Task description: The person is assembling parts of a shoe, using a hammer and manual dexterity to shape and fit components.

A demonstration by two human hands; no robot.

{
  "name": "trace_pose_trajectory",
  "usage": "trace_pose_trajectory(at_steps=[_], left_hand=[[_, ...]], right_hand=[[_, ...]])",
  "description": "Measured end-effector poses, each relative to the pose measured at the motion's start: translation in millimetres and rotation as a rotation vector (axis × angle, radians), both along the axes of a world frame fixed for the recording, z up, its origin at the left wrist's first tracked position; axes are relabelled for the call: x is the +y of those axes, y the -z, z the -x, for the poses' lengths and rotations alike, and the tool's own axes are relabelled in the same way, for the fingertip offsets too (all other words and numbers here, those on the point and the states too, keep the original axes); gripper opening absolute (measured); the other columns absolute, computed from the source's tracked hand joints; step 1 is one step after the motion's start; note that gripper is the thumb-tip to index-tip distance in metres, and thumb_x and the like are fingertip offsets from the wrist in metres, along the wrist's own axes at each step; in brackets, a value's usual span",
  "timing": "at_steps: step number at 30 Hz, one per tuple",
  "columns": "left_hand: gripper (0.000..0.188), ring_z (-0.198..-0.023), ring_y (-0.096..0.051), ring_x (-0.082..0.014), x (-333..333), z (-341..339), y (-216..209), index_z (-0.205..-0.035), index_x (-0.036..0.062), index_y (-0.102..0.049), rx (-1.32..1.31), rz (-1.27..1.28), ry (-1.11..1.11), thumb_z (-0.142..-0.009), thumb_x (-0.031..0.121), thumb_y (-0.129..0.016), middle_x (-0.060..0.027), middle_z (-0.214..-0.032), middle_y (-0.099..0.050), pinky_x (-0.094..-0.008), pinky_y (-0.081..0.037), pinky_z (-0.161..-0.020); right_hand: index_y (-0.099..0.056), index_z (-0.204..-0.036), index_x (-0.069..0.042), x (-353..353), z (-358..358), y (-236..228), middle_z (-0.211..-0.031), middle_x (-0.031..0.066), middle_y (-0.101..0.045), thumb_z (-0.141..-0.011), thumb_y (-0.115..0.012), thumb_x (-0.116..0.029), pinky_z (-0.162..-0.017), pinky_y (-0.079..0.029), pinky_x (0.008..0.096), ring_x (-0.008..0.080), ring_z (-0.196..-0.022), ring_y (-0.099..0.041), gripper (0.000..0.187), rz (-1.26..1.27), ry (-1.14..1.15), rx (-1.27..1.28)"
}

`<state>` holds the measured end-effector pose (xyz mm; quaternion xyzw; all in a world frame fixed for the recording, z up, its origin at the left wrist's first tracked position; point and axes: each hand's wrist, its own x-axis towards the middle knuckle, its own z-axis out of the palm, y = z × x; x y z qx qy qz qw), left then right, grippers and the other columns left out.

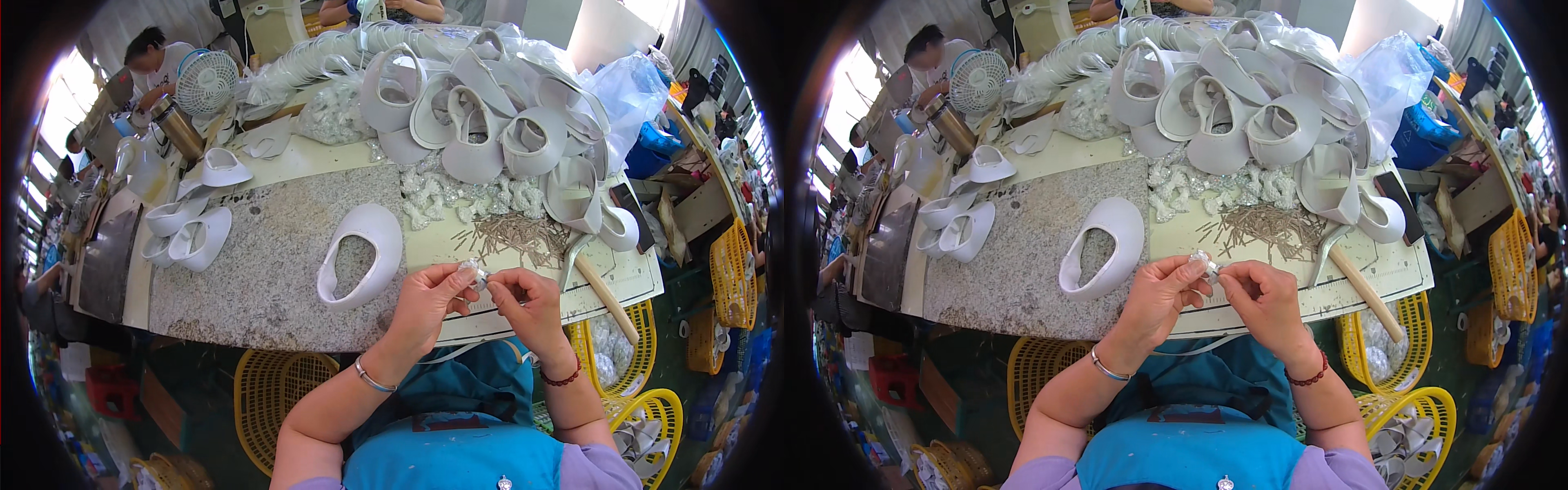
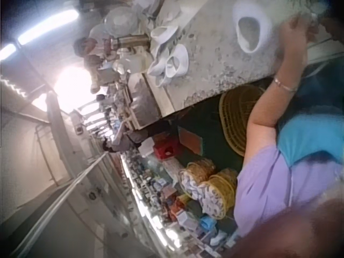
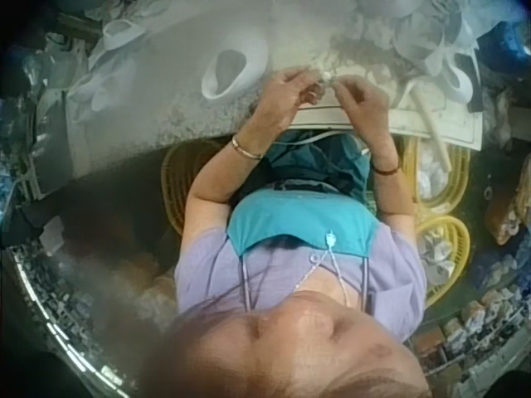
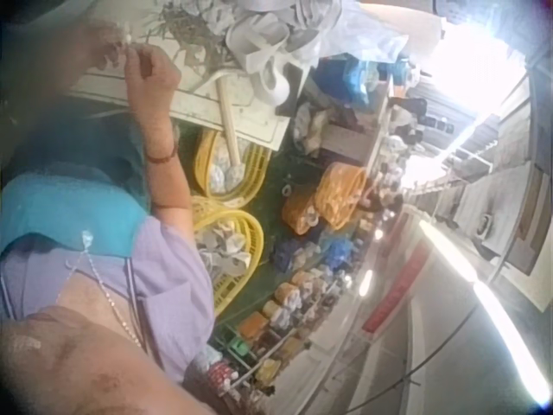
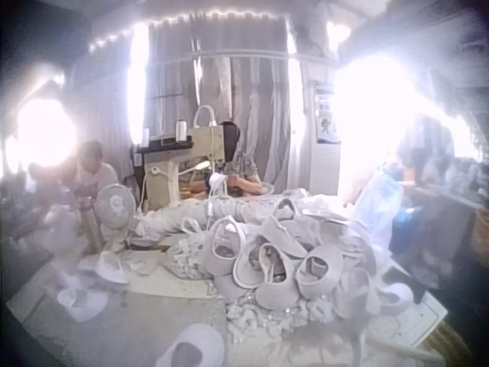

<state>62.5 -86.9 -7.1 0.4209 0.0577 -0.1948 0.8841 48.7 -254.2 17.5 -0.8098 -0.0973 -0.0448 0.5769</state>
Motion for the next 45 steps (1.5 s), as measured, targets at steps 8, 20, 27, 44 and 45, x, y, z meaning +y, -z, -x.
trace_pose_trajectory(at_steps=[8, 20, 27, 44, 45], left_hand=[[0.019, -0.074, -0.062, -0.0121, 3, 2, -3, -0.099, -0.0002, -0.065, -0.005, 0.009, 0.02, -0.087, 0.014, -0.064, -0.0048, -0.085, -0.065, -0.0225, -0.049, -0.059], [0.018, -0.072, -0.063, -0.0137, 2, 12, -12, -0.099, 0.0013, -0.063, -0.014, 0.027, 0.108, -0.092, 0.016, -0.057, -0.004, -0.079, -0.063, -0.024, -0.048, -0.056], [0.017, -0.069, -0.063, -0.0149, -2, 16, -13, -0.097, 0.0032, -0.061, 0.039, 0.142, 0.117, -0.095, 0.017, -0.051, -0.004, -0.078, -0.062, -0.025, -0.049, -0.057], [0.017, -0.076, -0.066, -0.0175, -5, 19, -10, -0.105, 0.0001, -0.058, -0.209, -0.105, 0.074, -0.094, 0.012, -0.052, -0.0097, -0.089, -0.065, -0.0266, -0.051, -0.064], [0.017, -0.076, -0.066, -0.0175, -6, 19, -9, -0.105, 0.0001, -0.058, -0.208, -0.105, 0.073, -0.094, 0.012, -0.052, -0.0097, -0.089, -0.065, -0.0266, -0.051, -0.064]], right_hand=[[-0.063, -0.089, 0.001, -4, -2, -2, -0.067, -0.0012, -0.058, -0.085, -0.064, -0.006, -0.05, -0.041, 0.0173, 0.0029, -0.057, -0.052, 0.008, -0.064, -0.063, 0.073], [-0.054, -0.099, -0.001, -6, -5, 3, -0.072, 0.0022, -0.06, -0.085, -0.063, -0.002, -0.052, -0.046, 0.0193, 0.0067, -0.061, -0.057, 0.017, -0.287, -0.118, 0.132], [-0.052, -0.103, 0.0, -3, -9, 26, -0.077, 0.0042, -0.062, -0.084, -0.065, -0.002, -0.055, -0.047, 0.019, 0.0082, -0.063, -0.059, 0.023, -0.645, -0.173, 0.195], [-0.055, -0.11, 0.001, -1, 0, -12, -0.084, 0.0039, -0.059, -0.086, -0.053, 0.003, -0.065, -0.049, 0.0248, 0.0103, -0.075, -0.057, 0.024, -0.157, -0.159, 0.034], [-0.056, -0.109, 0.001, 0, 0, -12, -0.084, 0.0054, -0.059, -0.085, -0.052, 0.004, -0.066, -0.049, 0.026, 0.0124, -0.074, -0.058, 0.024, -0.035, -0.148, -0.077]])
